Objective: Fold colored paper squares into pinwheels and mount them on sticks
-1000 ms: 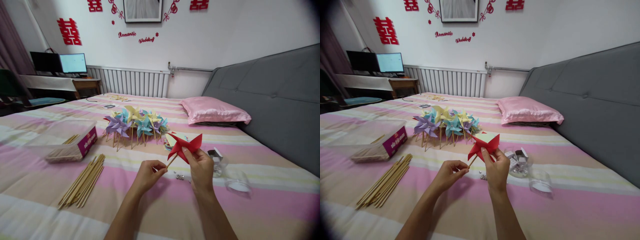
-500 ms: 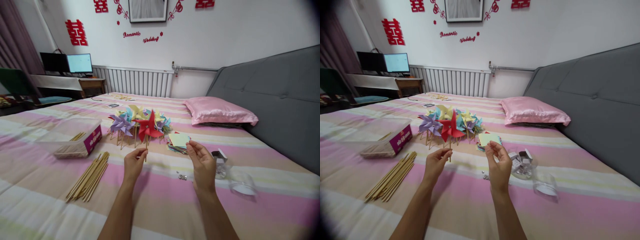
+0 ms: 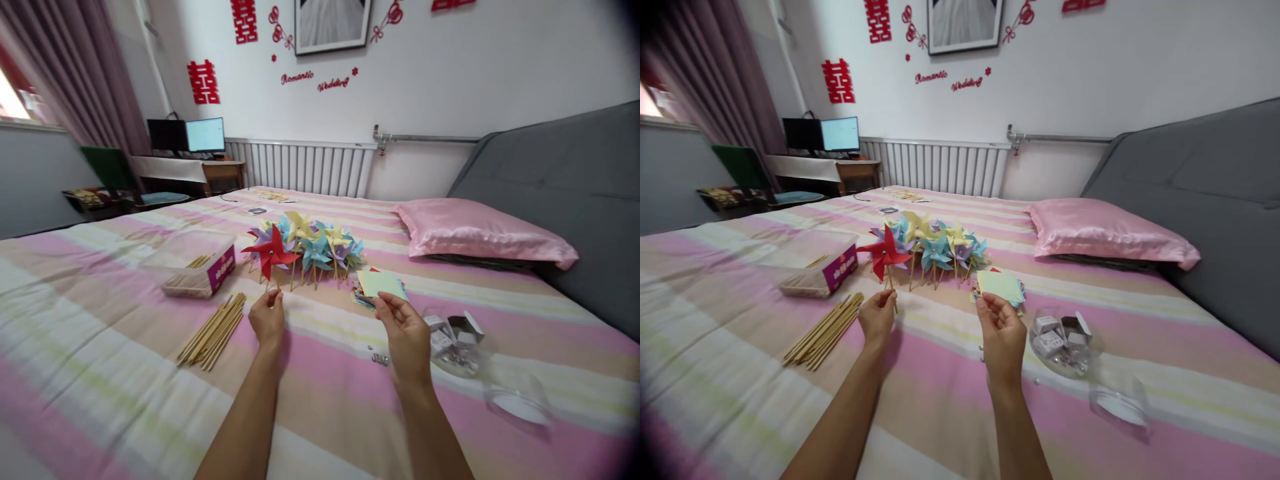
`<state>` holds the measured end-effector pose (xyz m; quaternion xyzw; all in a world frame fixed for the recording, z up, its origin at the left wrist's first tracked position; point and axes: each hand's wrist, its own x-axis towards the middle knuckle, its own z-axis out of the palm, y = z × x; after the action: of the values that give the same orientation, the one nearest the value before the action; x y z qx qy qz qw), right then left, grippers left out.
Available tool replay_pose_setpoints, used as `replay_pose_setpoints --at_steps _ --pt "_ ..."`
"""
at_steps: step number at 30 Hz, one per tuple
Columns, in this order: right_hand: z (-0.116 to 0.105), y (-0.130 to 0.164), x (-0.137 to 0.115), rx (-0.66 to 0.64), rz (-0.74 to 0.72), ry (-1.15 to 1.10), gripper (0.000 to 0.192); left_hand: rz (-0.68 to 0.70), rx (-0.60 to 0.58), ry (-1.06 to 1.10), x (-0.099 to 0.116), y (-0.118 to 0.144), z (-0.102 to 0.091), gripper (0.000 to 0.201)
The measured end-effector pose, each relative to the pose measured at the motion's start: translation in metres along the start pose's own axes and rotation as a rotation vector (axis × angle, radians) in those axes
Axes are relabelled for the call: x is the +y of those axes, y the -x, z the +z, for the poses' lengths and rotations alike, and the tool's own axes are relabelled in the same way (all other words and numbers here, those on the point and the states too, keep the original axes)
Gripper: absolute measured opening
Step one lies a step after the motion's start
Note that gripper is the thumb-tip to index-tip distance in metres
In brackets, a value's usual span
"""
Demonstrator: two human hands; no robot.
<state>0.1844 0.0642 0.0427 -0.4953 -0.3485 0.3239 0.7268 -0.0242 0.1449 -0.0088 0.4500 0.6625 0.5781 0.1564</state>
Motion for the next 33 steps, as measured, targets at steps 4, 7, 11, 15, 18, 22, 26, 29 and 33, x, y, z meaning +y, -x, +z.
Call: replay_pose_setpoints --at_steps 4,7,11,15,18,22,26,29,33 --pt "-0.003 -0.001 -0.004 0.006 0.022 -0.011 0.039 0.027 0.088 -0.142 0.017 -0.013 -0.007 0.026" --pt "-0.005 -0.001 -0.007 -0.013 0.010 -0.025 0.039 0.079 0.107 -0.250 0.031 -0.033 -0.010 0.024" --pt "-0.008 -0.002 -0.010 -0.017 0.008 -0.043 0.038 0.119 0.102 -0.356 0.037 -0.059 -0.010 0.024" --pt "-0.012 -0.004 -0.010 -0.005 0.018 -0.057 0.039 0.100 0.108 -0.432 0.029 -0.071 -0.007 0.026" --pt "-0.013 -0.006 -0.010 0.004 0.018 -0.054 0.040 0.088 0.091 -0.475 0.023 -0.072 -0.005 0.026" --pt "-0.012 -0.006 -0.009 -0.007 0.011 -0.042 0.039 0.072 0.069 -0.523 0.019 -0.070 0.002 0.025" --pt "-0.012 -0.005 -0.009 -0.013 0.018 -0.038 0.039 0.057 0.051 -0.552 0.015 -0.069 0.009 0.025" --pt "-0.012 -0.005 -0.008 -0.009 0.031 -0.037 0.038 0.049 0.036 -0.563 0.012 -0.069 0.014 0.025" --pt "-0.012 -0.005 -0.008 -0.016 0.019 -0.030 0.038 0.031 0.013 -0.566 0.007 -0.067 0.018 0.022"
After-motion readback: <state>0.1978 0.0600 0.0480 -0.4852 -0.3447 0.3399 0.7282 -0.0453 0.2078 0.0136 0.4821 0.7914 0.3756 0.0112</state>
